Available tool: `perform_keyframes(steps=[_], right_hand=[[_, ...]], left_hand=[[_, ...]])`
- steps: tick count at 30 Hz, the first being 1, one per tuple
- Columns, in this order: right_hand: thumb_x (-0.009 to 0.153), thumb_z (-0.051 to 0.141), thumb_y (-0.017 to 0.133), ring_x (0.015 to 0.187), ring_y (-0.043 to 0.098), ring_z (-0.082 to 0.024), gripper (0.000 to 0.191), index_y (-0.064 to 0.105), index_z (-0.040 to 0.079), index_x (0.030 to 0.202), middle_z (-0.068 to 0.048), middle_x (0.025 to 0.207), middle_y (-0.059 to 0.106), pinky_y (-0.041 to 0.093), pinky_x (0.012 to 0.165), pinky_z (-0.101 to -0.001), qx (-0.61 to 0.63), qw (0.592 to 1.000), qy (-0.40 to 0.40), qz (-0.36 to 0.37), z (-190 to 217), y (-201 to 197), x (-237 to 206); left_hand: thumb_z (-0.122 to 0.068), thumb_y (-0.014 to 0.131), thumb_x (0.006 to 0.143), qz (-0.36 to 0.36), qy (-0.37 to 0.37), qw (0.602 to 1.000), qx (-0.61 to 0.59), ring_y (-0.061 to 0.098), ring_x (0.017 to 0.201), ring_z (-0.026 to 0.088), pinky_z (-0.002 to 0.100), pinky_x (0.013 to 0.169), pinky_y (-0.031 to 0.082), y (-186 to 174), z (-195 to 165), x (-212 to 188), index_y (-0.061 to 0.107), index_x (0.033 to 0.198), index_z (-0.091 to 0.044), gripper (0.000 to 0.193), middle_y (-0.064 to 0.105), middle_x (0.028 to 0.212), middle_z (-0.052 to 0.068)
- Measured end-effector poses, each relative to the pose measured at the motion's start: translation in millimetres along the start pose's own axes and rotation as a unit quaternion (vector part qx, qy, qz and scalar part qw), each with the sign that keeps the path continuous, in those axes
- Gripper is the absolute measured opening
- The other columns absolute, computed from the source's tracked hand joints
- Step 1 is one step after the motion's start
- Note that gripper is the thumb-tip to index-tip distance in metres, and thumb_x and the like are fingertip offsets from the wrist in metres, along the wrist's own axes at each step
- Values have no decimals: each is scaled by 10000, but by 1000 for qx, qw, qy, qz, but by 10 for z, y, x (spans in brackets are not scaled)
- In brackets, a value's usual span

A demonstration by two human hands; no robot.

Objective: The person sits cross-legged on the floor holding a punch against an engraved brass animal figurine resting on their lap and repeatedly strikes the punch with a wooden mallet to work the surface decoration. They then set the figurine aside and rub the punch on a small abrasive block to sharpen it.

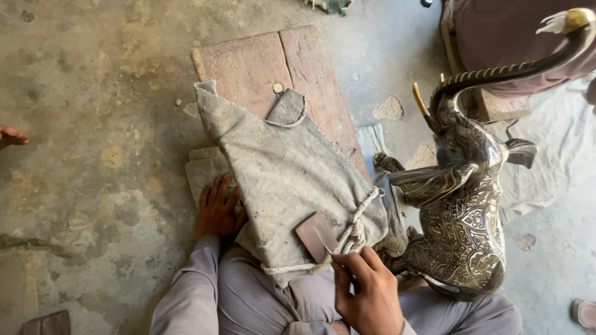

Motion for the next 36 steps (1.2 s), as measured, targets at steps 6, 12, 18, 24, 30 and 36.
perform_keyframes(steps=[6, 12, 18, 24, 30, 36], right_hand=[[803, 9, 729, 613, 639, -285, 148, 737, 72, 937, -113, 770, 599, 505, 532, -374, 20, 998, -61, -8, 151, -32, 69], [780, 13, 712, 538, 651, -218, 151, 740, 86, 909, -75, 737, 609, 511, 491, -335, -2, 999, -34, -1, 72, -50, 46], [789, -1, 745, 502, 578, -229, 133, 753, 67, 902, -104, 724, 576, 454, 472, -347, -14, 999, -38, -2, 95, -43, 74], [783, 29, 772, 494, 583, -209, 102, 742, 83, 865, -82, 696, 574, 451, 459, -335, -44, 998, -45, 10, 153, -82, 105], [787, 25, 776, 483, 567, -224, 108, 756, 75, 881, -93, 689, 566, 442, 464, -354, -50, 998, -41, 13, 131, -52, 132], [814, 26, 764, 561, 601, -225, 111, 742, 81, 908, -87, 746, 606, 465, 515, -329, -47, 995, -88, 8, 224, -55, 176]], left_hand=[[-479, 634, 847, 19, -14, 1000, -4, 353, 1478, 381, 569, 1215, 237, 32, 14, -30, 562, 1392, -179, 625, 363, 1618, 175], [-457, 592, 932, 14, -26, 1000, -10, 357, 1492, 375, 554, 1222, 237, 52, 55, -40, 551, 1431, -185, 571, 374, 1629, 174], [-489, 594, 928, 8, -28, 999, -19, 358, 1482, 376, 552, 1215, 242, 67, 61, -66, 548, 1463, -218, 602, 374, 1623, 170], [-501, 600, 937, -11, -22, 999, -27, 373, 1484, 373, 557, 1216, 259, 50, 65, -80, 540, 1475, -231, 604, 394, 1614, 161], [-503, 606, 946, -19, -27, 999, -37, 383, 1477, 377, 553, 1220, 269, 17, 69, -91, 552, 1449, -223, 578, 408, 1601, 169], [-467, 603, 950, -14, -23, 999, -45, 387, 1480, 389, 547, 1224, 270, 28, 65, -87, 558, 1460, -218, 570, 419, 1607, 176]])
Point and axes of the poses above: each hand's wrist, its own x-axis towards the middle knuckle, its own y-axis out of the palm, z = x × y, the point moved 8 cm from there along x, towards the middle knuckle
